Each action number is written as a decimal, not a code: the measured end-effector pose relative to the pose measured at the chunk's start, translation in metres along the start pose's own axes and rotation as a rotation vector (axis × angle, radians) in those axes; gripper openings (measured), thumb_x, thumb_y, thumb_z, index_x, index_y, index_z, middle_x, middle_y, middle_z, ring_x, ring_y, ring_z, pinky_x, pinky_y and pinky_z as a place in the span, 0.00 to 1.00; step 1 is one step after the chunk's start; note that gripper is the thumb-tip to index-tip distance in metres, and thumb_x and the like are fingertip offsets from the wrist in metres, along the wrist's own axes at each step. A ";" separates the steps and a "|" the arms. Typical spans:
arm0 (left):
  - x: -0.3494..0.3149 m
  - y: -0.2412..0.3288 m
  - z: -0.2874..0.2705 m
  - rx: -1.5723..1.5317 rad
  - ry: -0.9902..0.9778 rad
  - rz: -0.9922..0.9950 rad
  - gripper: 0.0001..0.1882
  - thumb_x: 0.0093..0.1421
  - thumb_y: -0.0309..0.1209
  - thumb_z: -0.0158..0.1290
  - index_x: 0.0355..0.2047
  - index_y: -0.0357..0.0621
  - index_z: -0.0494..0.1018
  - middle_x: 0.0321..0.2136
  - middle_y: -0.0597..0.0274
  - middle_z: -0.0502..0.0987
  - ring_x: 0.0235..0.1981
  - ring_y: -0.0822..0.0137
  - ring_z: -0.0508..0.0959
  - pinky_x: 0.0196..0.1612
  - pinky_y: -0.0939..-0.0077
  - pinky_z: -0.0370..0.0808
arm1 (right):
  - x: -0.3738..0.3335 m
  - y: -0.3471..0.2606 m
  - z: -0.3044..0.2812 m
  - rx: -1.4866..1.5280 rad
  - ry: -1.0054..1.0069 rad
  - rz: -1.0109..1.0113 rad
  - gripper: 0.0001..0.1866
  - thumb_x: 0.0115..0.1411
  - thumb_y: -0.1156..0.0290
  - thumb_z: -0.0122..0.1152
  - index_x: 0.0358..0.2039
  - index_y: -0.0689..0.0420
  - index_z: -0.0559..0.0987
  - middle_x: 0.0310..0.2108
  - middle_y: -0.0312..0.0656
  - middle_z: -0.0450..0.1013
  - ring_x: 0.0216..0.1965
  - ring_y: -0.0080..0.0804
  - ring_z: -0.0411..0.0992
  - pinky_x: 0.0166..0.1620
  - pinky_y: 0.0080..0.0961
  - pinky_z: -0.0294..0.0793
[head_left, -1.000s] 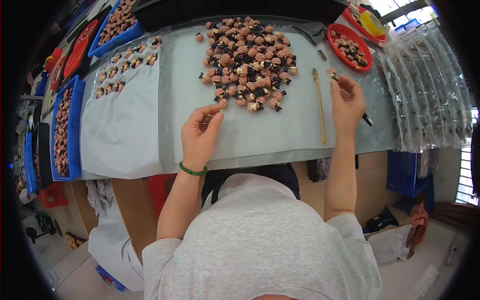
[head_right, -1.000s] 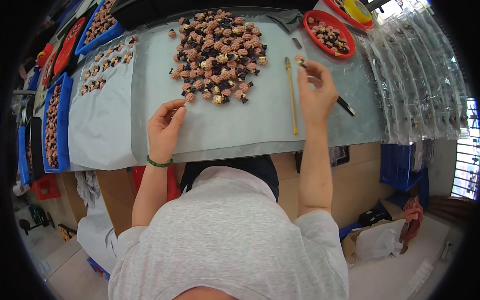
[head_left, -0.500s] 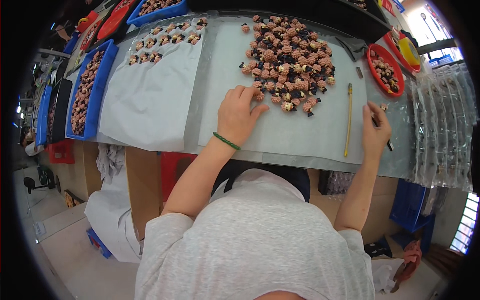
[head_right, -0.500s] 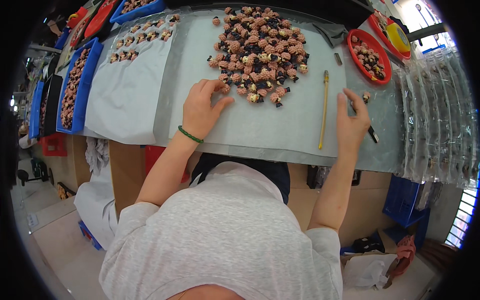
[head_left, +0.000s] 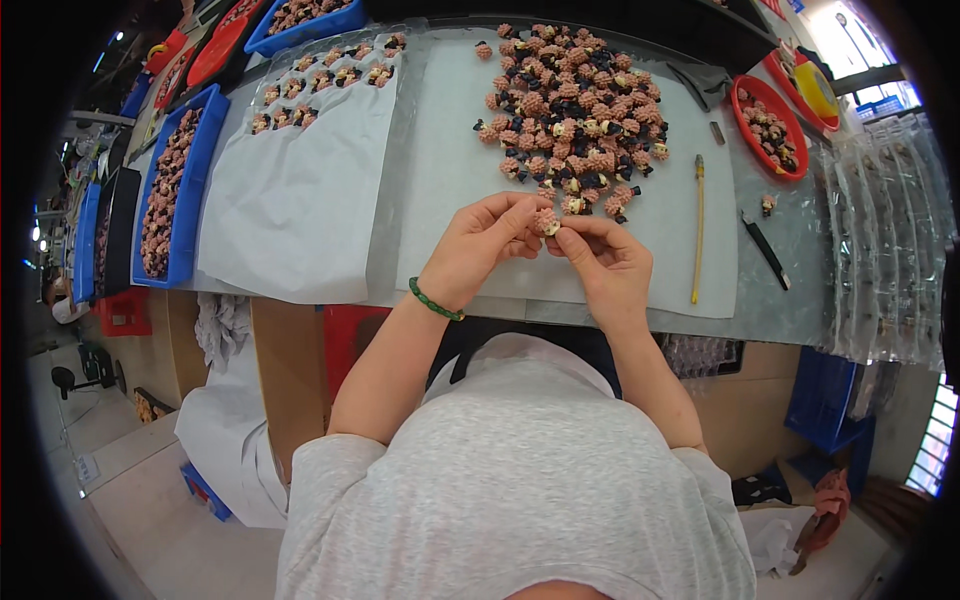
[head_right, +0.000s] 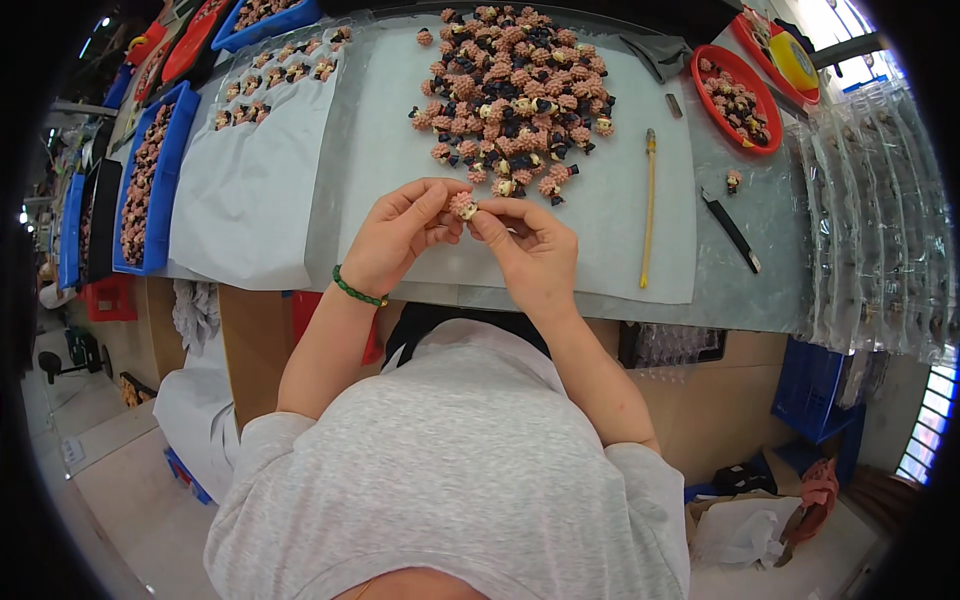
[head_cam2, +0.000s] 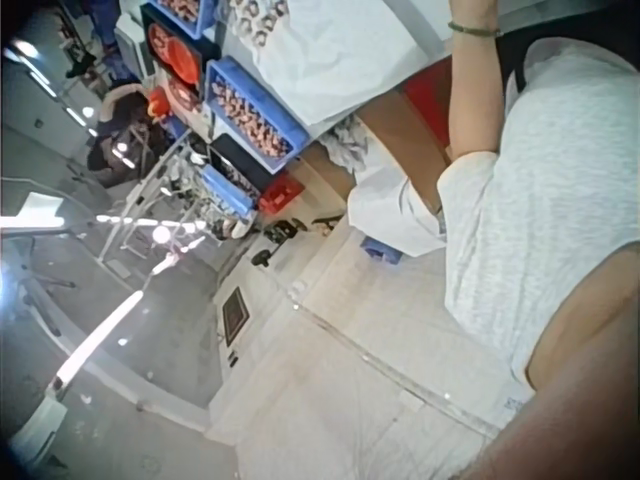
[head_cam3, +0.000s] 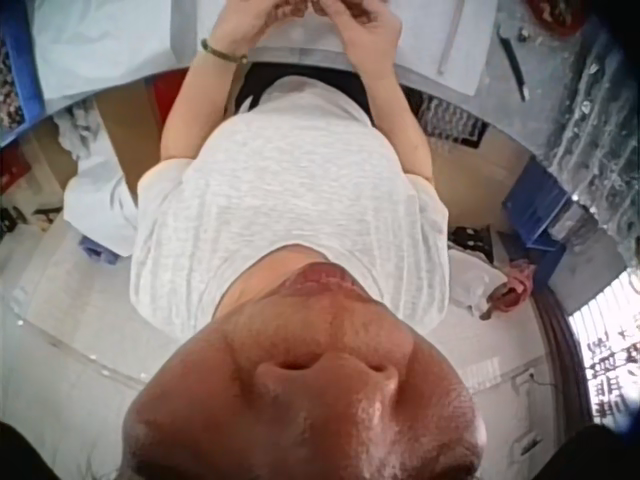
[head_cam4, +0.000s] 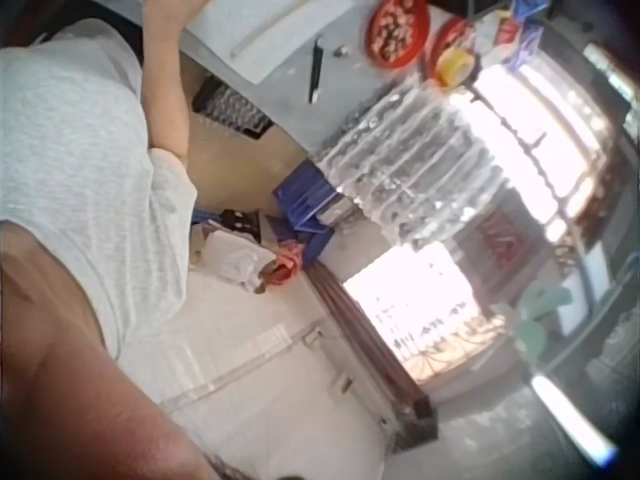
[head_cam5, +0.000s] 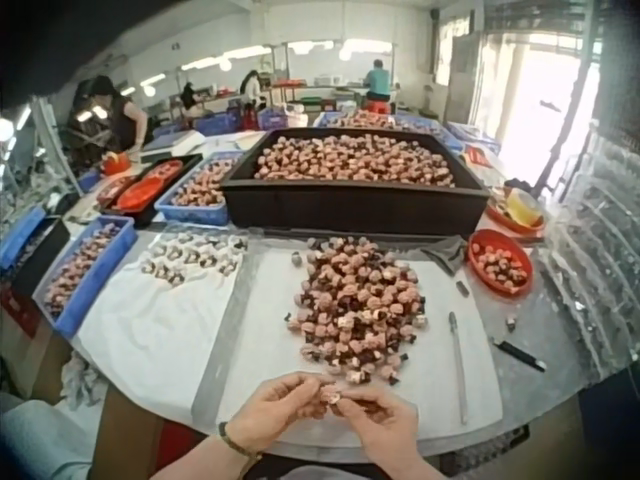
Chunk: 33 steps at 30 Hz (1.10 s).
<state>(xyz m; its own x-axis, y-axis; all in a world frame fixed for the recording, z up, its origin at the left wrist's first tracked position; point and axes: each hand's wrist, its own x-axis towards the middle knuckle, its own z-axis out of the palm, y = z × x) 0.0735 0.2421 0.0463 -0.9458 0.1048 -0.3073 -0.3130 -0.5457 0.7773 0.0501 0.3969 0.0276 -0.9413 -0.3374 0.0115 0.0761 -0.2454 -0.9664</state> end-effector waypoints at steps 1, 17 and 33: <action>-0.001 -0.002 0.001 0.140 0.017 0.085 0.13 0.55 0.33 0.51 0.37 0.37 0.70 0.28 0.66 0.73 0.28 0.79 0.70 0.31 0.86 0.67 | -0.001 0.002 0.001 -0.043 0.023 -0.030 0.10 0.54 0.78 0.53 0.37 0.67 0.72 0.32 0.45 0.72 0.32 0.29 0.72 0.37 0.24 0.74; 0.005 -0.012 -0.001 0.243 0.138 0.130 0.11 0.56 0.31 0.49 0.36 0.36 0.72 0.23 0.69 0.71 0.23 0.80 0.66 0.27 0.87 0.65 | -0.007 0.003 0.008 0.104 0.060 0.014 0.10 0.53 0.81 0.52 0.37 0.68 0.70 0.32 0.47 0.71 0.32 0.32 0.73 0.38 0.25 0.74; 0.002 -0.014 -0.008 0.091 0.021 0.077 0.15 0.58 0.28 0.45 0.45 0.35 0.66 0.37 0.58 0.73 0.36 0.71 0.73 0.38 0.81 0.71 | -0.003 0.002 0.007 -0.680 -0.004 -0.621 0.14 0.42 0.84 0.60 0.33 0.63 0.74 0.30 0.43 0.72 0.32 0.30 0.72 0.35 0.20 0.71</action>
<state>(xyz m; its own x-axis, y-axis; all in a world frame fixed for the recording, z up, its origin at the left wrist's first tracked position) 0.0770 0.2431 0.0307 -0.9656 0.0473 -0.2557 -0.2470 -0.4734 0.8455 0.0548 0.3913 0.0277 -0.7472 -0.3272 0.5785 -0.6535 0.2035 -0.7290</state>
